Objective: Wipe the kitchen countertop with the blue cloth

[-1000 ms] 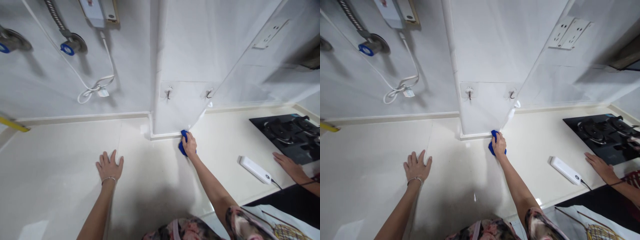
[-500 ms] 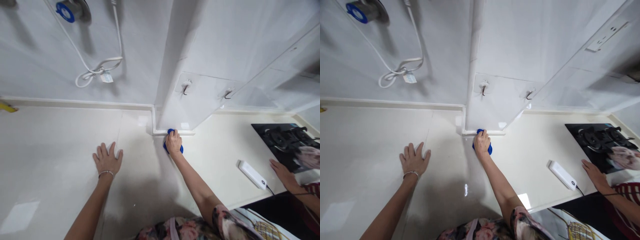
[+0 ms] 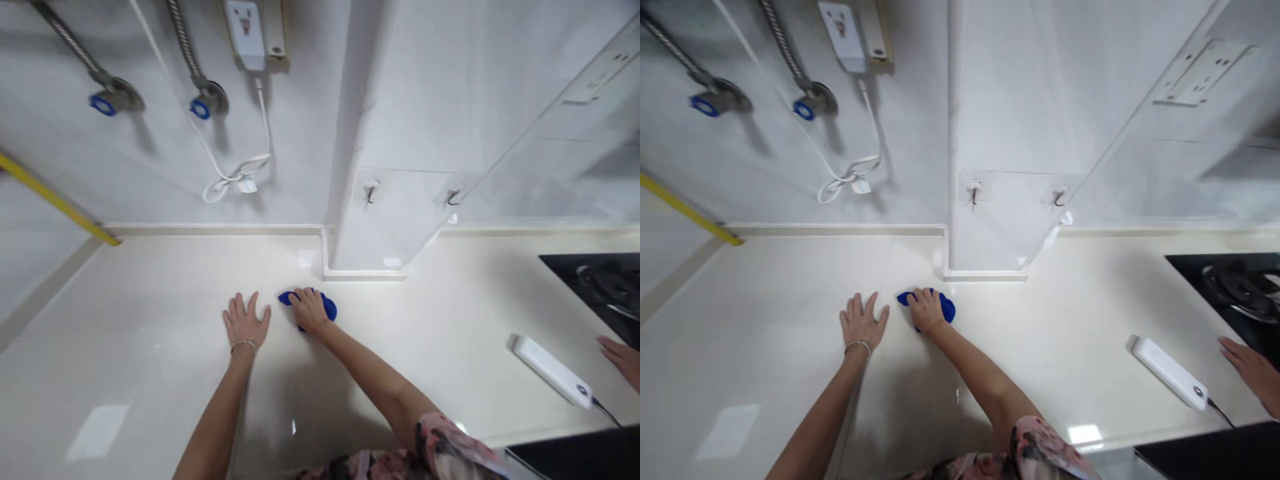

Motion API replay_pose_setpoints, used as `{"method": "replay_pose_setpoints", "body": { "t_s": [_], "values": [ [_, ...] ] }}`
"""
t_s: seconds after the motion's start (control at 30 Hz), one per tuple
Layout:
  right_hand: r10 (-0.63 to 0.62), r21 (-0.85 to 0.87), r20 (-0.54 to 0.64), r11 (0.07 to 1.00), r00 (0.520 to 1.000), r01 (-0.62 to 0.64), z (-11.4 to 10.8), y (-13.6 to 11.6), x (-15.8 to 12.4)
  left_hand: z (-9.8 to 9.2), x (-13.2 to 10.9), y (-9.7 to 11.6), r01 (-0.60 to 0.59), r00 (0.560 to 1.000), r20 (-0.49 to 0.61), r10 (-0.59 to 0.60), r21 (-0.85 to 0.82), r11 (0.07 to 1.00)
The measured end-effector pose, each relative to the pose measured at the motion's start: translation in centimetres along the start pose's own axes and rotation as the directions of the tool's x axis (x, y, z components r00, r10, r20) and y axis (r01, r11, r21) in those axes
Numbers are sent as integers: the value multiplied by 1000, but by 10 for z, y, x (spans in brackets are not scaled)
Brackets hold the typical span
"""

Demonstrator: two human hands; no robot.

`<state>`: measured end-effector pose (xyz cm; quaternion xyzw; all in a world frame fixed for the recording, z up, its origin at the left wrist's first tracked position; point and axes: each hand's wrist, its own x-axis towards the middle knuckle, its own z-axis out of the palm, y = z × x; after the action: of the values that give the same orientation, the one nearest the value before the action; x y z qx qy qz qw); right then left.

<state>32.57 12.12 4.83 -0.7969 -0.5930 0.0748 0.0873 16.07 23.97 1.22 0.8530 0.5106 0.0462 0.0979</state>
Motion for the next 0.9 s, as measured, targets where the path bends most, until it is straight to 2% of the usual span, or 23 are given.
{"method": "replay_pose_setpoints", "body": {
  "t_s": [0.1,0.2,0.3,0.4,0.47,0.53,0.63,0.7,0.73,0.8,0.83,0.9],
  "values": [
    [39,186,-4,982,999,-37,-17,15,-22,-3,0,1,11,1000,18,-11,-10,1000],
    [118,331,-135,941,984,-68,-41,50,-60,-3,-1,1,12,1000,12,-12,-32,999],
    [191,273,-200,953,961,-132,-50,78,-103,-4,-1,3,7,1000,16,-6,-61,998],
    [276,52,-151,961,949,-271,-31,91,-137,-7,-3,6,13,999,30,-11,-74,997],
    [295,-49,-99,952,950,-301,-10,89,-151,-9,-4,7,14,999,41,-11,-72,997],
    [265,-84,-71,959,962,-271,8,84,-161,-10,-4,7,9,999,38,-7,-65,998],
    [166,-81,-77,982,983,-172,22,82,-175,-9,-4,5,2,1000,23,0,-56,998],
    [124,-82,-82,988,989,-130,25,93,-185,-8,-3,5,2,1000,23,-1,-54,999],
    [144,-89,-91,984,985,-152,25,102,-190,-8,-2,4,1,1000,26,0,-53,999],
    [290,-108,-137,946,947,-305,23,129,-198,-7,-1,3,-4,1000,21,5,-51,999],
    [392,-113,-171,904,904,-413,21,144,-199,-7,-1,3,-8,1000,17,9,-51,999],
    [571,-113,-236,788,787,-606,11,171,-194,-5,0,2,-15,1000,5,15,-48,999]
  ]
}}
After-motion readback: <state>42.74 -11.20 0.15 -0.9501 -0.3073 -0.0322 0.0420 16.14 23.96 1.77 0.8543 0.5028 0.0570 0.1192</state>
